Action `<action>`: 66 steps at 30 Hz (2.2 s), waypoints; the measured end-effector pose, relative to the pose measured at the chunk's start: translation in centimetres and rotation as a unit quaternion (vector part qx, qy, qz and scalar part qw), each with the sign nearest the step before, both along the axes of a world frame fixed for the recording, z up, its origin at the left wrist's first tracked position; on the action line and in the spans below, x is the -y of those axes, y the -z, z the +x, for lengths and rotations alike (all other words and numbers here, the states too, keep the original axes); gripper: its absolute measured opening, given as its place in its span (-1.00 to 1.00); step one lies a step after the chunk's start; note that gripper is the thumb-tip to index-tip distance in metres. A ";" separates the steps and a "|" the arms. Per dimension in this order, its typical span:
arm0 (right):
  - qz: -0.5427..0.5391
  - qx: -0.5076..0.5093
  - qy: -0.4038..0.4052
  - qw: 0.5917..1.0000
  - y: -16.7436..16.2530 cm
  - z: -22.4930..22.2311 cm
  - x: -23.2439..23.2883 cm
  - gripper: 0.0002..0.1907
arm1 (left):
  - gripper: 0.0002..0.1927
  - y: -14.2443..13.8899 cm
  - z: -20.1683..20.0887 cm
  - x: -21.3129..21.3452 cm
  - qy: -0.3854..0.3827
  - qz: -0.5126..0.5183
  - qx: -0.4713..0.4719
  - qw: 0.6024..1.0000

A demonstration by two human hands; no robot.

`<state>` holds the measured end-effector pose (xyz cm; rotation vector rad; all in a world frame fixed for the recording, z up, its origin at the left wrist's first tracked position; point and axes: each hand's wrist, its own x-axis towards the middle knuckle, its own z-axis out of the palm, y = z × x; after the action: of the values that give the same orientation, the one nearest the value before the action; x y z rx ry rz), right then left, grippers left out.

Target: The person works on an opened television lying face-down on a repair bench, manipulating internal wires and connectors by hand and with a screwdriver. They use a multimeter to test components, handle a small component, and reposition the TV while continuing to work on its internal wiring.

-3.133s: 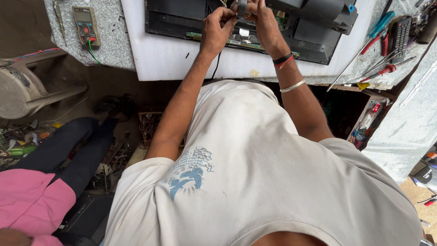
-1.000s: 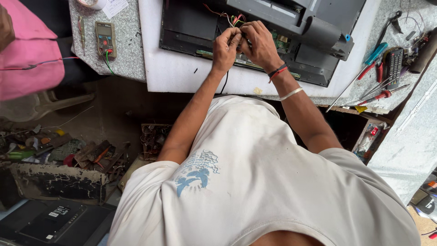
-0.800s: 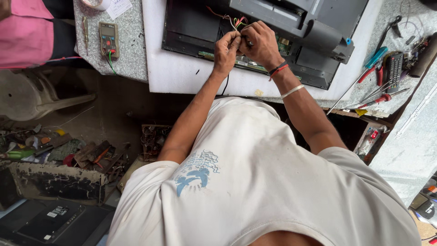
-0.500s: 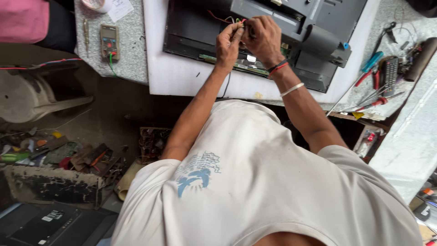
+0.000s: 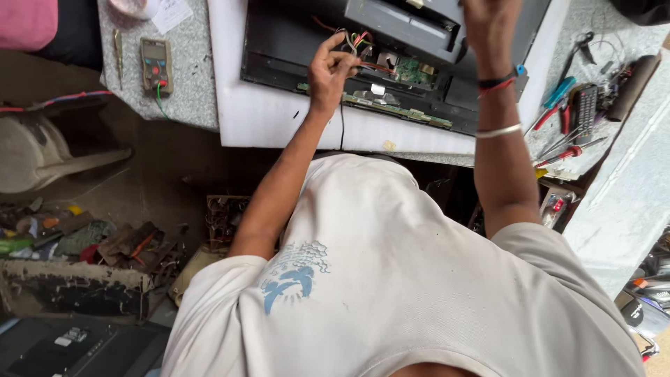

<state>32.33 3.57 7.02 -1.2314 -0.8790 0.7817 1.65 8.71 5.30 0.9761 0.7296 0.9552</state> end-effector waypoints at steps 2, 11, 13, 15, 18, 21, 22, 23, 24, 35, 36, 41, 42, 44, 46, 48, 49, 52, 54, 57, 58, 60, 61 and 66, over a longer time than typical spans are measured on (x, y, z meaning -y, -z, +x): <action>-0.042 0.126 -0.110 0.985 0.3 -4.4 0.4 -0.93 | -0.46 0.0 0.3 0.0 0.016 0.037 0.001 0.999; -0.036 0.429 -0.217 0.876 -2.0 -12.1 0.8 -0.80 | -0.25 -0.6 -0.5 -0.9 0.143 0.043 -0.016 0.989; -0.068 0.433 -0.215 0.873 -1.2 -11.7 0.7 -0.83 | -0.22 -0.5 -0.7 -1.5 0.163 0.053 -0.021 0.985; -0.075 0.456 -0.202 0.863 -0.2 -11.3 0.9 -0.86 | -0.23 -0.3 -0.5 -1.7 0.169 0.050 -0.007 0.984; -0.067 0.466 -0.174 0.865 1.5 -11.4 1.1 -0.89 | -0.39 0.0 0.4 -1.0 0.133 0.012 0.022 0.991; -0.029 0.471 -0.117 0.874 2.9 -12.3 1.5 -0.91 | -0.68 0.2 1.6 0.2 0.047 -0.077 0.035 0.995; -0.010 0.475 -0.092 0.875 3.3 -12.6 1.5 -0.92 | -0.73 0.3 1.9 0.4 0.019 -0.112 0.052 0.992; -0.012 0.467 -0.067 0.882 3.7 -13.3 1.5 -0.91 | -0.78 0.3 2.1 0.6 -0.010 -0.147 0.066 0.987; -0.017 0.460 -0.043 0.887 4.0 -13.8 1.7 -0.89 | -0.80 0.4 2.1 0.5 -0.021 -0.148 0.070 0.986; -0.111 0.238 -0.136 0.955 2.2 -13.3 3.3 -0.83 | -0.88 1.2 1.1 -0.8 0.046 -0.008 -0.089 0.995; -0.098 0.248 -0.128 0.955 1.9 -12.4 3.1 -0.77 | -0.84 1.2 1.1 -0.7 0.051 0.032 -0.109 0.992; -0.059 0.388 -0.186 0.901 1.0 -10.7 1.4 -0.73 | -0.66 0.5 1.0 -0.8 0.097 0.125 -0.189 0.969; -0.042 0.407 -0.193 0.892 1.0 -10.8 1.2 -0.73 | -0.59 0.4 1.1 -0.8 0.104 0.125 -0.201 0.966; -0.006 0.442 -0.212 0.872 0.8 -11.2 0.7 -0.74 | -0.45 0.2 1.0 -0.8 0.113 0.124 -0.224 0.960; -0.020 0.444 -0.221 0.868 0.7 -11.4 0.4 -0.79 | -0.39 0.1 0.8 -0.9 0.117 0.168 -0.251 0.946; -0.031 0.447 -0.230 0.864 0.4 -11.2 0.1 -0.83 | -0.34 -0.1 0.8 -1.1 0.116 0.209 -0.264 0.934; -0.035 0.447 -0.235 0.862 0.4 -11.1 0.0 -0.83 | -0.32 -0.1 0.7 -1.2 0.113 0.228 -0.264 0.930; -0.049 0.459 -0.245 0.853 0.4 -10.7 -0.3 -0.84 | -0.30 -0.3 0.9 -1.2 0.127 0.231 -0.256 0.930; -0.062 0.438 -0.237 0.865 0.6 -10.8 -0.2 -0.83 | -0.42 -0.4 1.1 -0.9 0.138 0.199 -0.263 0.934; -0.077 0.350 -0.190 0.914 1.3 -11.7 0.3 -0.84 | -0.71 -0.4 1.6 -0.5 0.104 0.220 -0.314 0.918; -0.077 0.317 -0.166 0.930 1.5 -12.1 0.4 -0.83 | -0.76 -0.3 1.8 -0.4 0.061 0.287 -0.343 0.893; -0.105 0.236 -0.122 0.958 2.0 -12.9 0.4 -0.79 | -0.81 -0.1 2.1 -0.2 0.029 0.342 -0.343 0.875; -0.134 0.186 -0.098 0.968 2.2 -13.2 0.4 -0.77 | -0.82 0.0 2.2 -0.1 0.044 0.334 -0.316 0.887; -0.200 0.105 -0.051 0.973 2.6 -14.2 0.2 -0.73 | -0.79 0.5 2.0 0.0 0.099 0.292 -0.366 0.878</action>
<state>18.15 3.35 4.44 -1.6564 -0.9933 0.9538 3.69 8.69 4.77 1.9709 0.9555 0.6080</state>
